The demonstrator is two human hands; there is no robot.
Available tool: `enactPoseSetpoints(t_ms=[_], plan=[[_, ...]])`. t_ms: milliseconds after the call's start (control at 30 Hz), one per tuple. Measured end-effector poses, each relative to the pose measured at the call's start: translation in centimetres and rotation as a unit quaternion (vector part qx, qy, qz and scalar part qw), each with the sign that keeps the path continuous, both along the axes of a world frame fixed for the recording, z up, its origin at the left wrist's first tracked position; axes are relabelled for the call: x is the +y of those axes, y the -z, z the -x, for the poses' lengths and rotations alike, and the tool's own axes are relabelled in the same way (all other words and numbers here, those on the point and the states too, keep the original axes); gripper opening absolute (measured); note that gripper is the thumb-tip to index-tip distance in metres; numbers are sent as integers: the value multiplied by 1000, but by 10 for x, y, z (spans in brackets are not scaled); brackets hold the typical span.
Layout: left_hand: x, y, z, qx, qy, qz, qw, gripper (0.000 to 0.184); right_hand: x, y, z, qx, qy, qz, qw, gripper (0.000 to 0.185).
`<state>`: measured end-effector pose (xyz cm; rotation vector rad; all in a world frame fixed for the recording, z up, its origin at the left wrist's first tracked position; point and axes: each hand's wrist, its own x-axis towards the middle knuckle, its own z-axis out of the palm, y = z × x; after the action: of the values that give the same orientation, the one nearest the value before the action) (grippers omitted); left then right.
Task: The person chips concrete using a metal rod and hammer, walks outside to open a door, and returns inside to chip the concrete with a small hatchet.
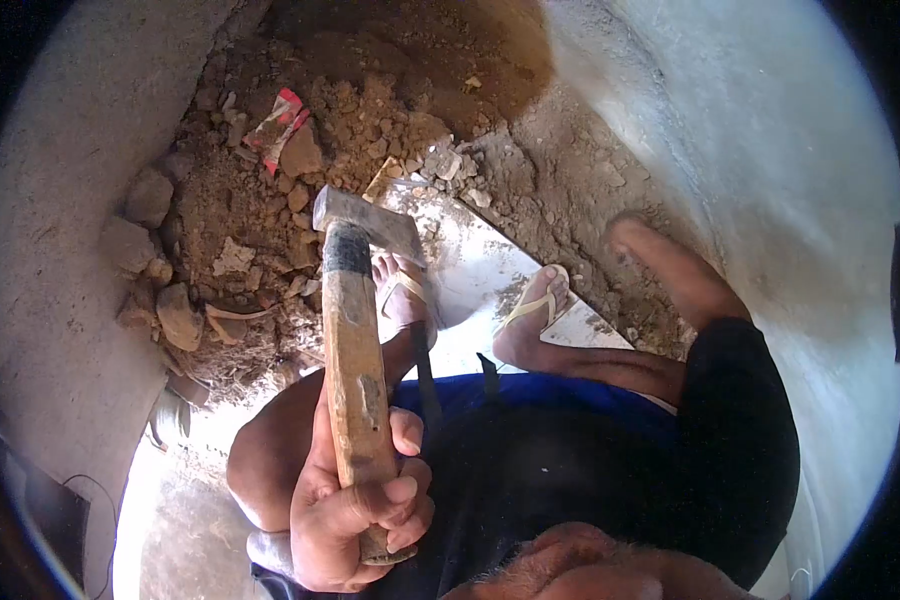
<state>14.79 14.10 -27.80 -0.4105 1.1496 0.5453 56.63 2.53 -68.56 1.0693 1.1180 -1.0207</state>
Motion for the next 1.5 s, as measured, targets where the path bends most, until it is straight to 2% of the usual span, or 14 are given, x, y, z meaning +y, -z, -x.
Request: enactPoseSetpoints(t_ms=[33, 100, 167, 233, 333, 500, 633, 767, 933, 1000, 1100, 1233, 1367, 1500], plan=[[-2, 3, -1, 10, -12, -2, 1000, 79, 9, -17, -5, 21, -49, 36, 998, 33], [-1, 3, -1, 15, -13, 11, 1000, 86, 38, -39, -5, 52, -63, -5, 997, 30], [1, 4, -2, 30, -3, 12, 999, 88, 68, -31, 7, 82, 56, -262, 960, 32], [-2, 5, -6, 35, -7, -3, 999, 86, 88, 31, 23, 42, 197, -517, 832, 34], [-2, 5, -9, 25, 12, -12, 1000, 86, 132, 26, 52, 54, 159, -433, 885, 39], [3, 1, -3, -25, 28, -5, 999, 93, -7, 47, 2, -1, 59, -356, 933, 35], [0, 1, -4, -46, 21, -12, 999, 94, 12, -17, 8, -19, -14, -55, 998, 34], [-4, 1, -5, -18, 26, -26, 999, 91, 90, -21, 46, 86, 44, -399, 912, 31], [-9, -2, -7, -18, 15, -30, 999, 88, 158, 41, 57, 41, 186, -467, 863, 34], [-10, -4, -7, -28, 16, -24, 999, 88, 132, 31, 36, 32, 85, -419, 903, 35], [-7, -9, -10, -45, 38, -20, 998, 86, 25, 42, -36, 34, 98, -321, 941, 48], [-9, -7, -22, -55, 62, -28, 996, 83, -74, -17, -50, -70, -43, -130, 988, 26], [-7, -2, -44, -59, 102, -65, 991, 69, -109, -85, -53, -57, -5, -146, 988, 28], [-7, 17, -78, -26, 144, -91, 985, 56, -102, -78, -42, -33, 131, -233, 963, 26]])
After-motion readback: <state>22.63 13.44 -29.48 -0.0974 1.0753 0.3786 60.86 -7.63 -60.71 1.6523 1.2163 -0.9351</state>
